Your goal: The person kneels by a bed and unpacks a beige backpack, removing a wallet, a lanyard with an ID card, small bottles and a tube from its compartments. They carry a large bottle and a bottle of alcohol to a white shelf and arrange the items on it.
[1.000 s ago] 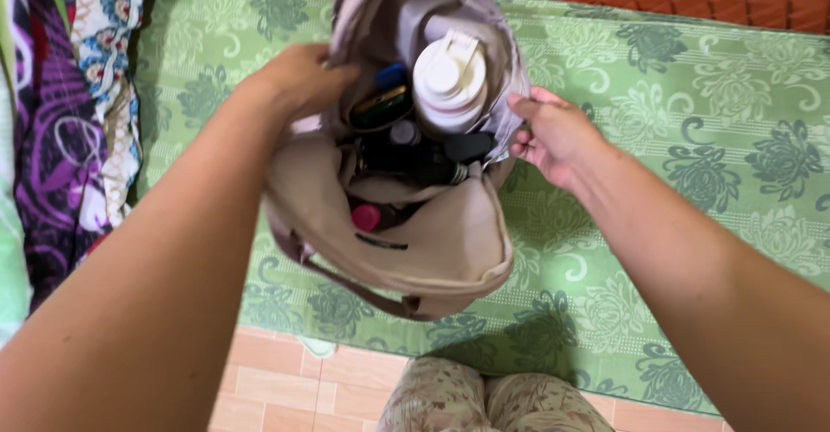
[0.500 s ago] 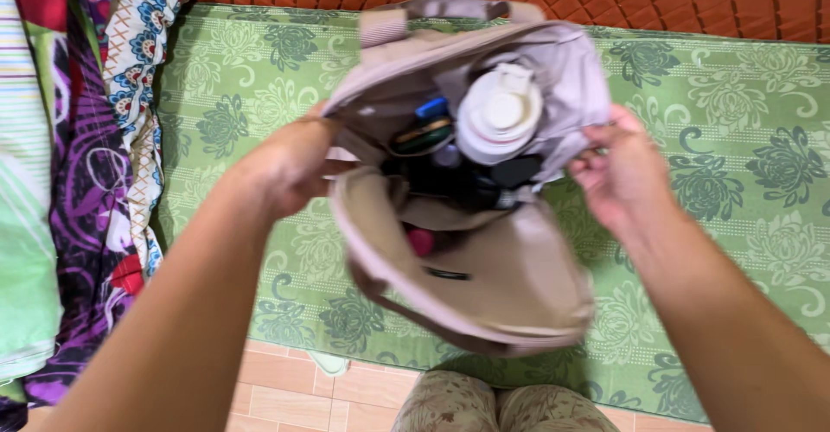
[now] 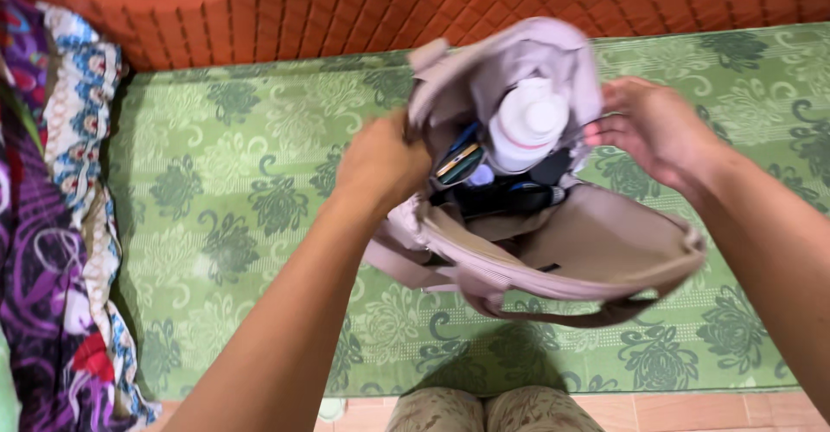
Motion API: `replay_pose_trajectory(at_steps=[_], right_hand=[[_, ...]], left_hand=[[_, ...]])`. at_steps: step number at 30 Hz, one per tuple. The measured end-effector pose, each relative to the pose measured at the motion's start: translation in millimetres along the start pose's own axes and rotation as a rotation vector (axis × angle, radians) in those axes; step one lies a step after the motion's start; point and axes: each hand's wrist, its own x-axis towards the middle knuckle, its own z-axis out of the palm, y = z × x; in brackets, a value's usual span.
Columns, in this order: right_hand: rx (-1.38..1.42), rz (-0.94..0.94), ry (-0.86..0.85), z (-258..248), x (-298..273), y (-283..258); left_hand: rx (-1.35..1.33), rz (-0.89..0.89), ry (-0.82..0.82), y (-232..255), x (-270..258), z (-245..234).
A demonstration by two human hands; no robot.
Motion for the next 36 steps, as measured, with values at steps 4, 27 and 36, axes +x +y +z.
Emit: replay_pose_trajectory(at_steps=[4, 27, 36], right_hand=[[-0.373, -0.060, 0.002, 18.1, -1.1, -3.4], [-0.535, 0.847, -0.054, -46.8, -176.2, 69.0], [-0.282, 0.299, 0.137, -9.1, -89.2, -38.3]], left_hand=[[0.009, 0.260, 0.410, 29.5, 21.1, -1.4], [-0.183, 0.575, 0.267, 89.0, 12.5, -14.7], [-0.353, 0.538, 0.142, 94.7, -10.9, -34.0]])
